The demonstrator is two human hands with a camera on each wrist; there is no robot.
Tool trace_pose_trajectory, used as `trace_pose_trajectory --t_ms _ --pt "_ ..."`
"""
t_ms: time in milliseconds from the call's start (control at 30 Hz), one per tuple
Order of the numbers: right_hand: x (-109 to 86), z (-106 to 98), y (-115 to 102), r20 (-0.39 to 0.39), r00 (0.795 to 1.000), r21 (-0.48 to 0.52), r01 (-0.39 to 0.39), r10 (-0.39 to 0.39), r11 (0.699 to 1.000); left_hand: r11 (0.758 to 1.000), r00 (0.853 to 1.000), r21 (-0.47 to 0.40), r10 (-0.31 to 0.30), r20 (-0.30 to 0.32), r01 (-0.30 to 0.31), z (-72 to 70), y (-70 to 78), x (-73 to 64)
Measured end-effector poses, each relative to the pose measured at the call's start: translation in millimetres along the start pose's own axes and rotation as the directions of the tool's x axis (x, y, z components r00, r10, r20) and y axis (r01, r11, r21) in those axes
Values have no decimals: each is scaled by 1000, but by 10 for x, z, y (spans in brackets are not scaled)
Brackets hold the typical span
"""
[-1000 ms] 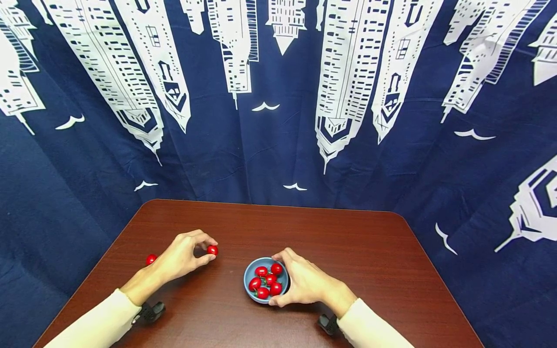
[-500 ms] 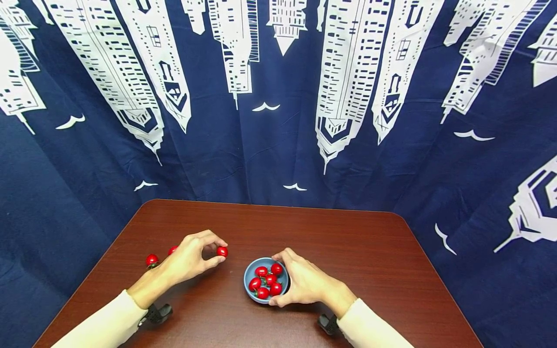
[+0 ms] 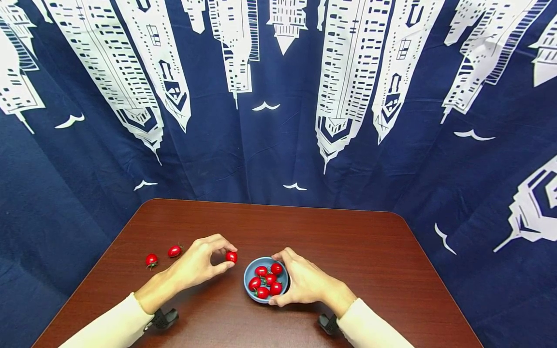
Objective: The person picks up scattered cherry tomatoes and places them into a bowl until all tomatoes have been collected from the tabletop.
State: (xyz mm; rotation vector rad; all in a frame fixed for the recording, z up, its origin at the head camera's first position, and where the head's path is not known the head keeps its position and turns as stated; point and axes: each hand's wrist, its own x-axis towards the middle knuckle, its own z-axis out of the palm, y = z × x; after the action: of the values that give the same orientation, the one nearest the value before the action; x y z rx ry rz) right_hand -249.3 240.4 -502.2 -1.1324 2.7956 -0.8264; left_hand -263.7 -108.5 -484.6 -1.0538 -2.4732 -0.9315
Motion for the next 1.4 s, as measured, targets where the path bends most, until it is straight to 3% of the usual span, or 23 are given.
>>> trace_pose_trajectory --t_ms 367,667,933,1267,1400 --pt "-1 7 17 4 1000 2 5 -5 1000 1000 998 -28 8 59 -6 137 123 47" --pt "-15 -10 18 5 1000 4 -15 15 1000 997 993 -61 48 110 -42 232 253 155" --pt "0 10 39 -3 1000 12 18 -18 1000 995 989 -81 69 134 -59 289 310 204" --pt "10 2 22 -3 1000 18 22 -22 1000 997 988 -61 60 142 -52 290 303 208" --pt "0 3 21 -1 1000 17 27 -27 1000 999 985 12 34 171 -37 282 294 176"
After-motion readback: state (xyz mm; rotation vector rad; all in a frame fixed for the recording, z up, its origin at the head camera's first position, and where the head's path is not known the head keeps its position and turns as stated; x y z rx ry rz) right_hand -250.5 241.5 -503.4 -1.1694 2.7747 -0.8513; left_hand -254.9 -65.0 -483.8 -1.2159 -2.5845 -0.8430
